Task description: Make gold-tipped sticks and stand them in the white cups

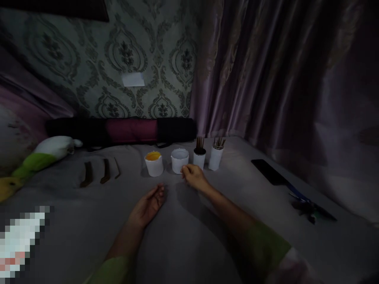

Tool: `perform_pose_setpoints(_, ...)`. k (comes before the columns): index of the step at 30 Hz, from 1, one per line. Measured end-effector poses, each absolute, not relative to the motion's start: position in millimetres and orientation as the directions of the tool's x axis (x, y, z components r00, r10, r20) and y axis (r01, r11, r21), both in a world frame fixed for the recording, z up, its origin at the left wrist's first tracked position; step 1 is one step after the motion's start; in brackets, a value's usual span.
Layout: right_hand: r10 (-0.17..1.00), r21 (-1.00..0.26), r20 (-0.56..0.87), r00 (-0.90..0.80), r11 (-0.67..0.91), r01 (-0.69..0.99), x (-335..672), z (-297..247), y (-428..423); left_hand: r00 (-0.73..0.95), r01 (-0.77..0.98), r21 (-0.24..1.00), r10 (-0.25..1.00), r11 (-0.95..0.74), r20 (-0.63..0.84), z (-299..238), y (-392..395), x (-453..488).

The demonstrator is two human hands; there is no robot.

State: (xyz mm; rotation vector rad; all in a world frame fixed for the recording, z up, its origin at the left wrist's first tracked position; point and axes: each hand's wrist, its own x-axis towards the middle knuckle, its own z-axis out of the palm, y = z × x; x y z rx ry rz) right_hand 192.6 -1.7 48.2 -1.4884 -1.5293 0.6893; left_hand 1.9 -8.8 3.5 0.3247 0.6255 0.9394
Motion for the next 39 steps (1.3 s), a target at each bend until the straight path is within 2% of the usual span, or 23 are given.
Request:
perform_pose_setpoints(4,0.988,-0.937,0.044,0.146,-0.010,0.349,173.0,22.2,2.5,0.426,-0.642,0.524,0.829,0.559,-0.363,4.3,-9.6,1.9)
perform_pose_setpoints(8,0.983,-0.944,-0.008,0.184,-0.069,0.323,161.7,10.7,8.6,0.416,-0.645,0.523,0.830,0.557,-0.371,4.9,-10.0,2.2)
perform_pose_setpoints(19,0.962,-0.933,0.164,0.218,0.079,0.352,161.8,-17.7,15.9,0.406,-0.666,0.503,0.833,0.551,-0.376,10.0,-12.0,5.1)
perform_pose_setpoints(26,0.956,-0.918,0.251,0.152,0.185,0.352,165.2,-22.7,9.9,0.446,-0.653,0.498,0.821,0.571,-0.356,6.4,-9.1,4.3)
perform_pose_setpoints(32,0.963,-0.926,0.245,0.114,0.198,0.321,164.6,-22.5,12.0,0.413,-0.652,0.522,0.835,0.549,-0.363,4.9,-4.7,7.7)
perform_pose_setpoints(39,0.965,-0.925,0.238,0.114,0.189,0.330,164.6,-23.6,13.4,0.363,-0.599,0.555,0.813,0.578,-0.454,9.8,5.1,7.0)
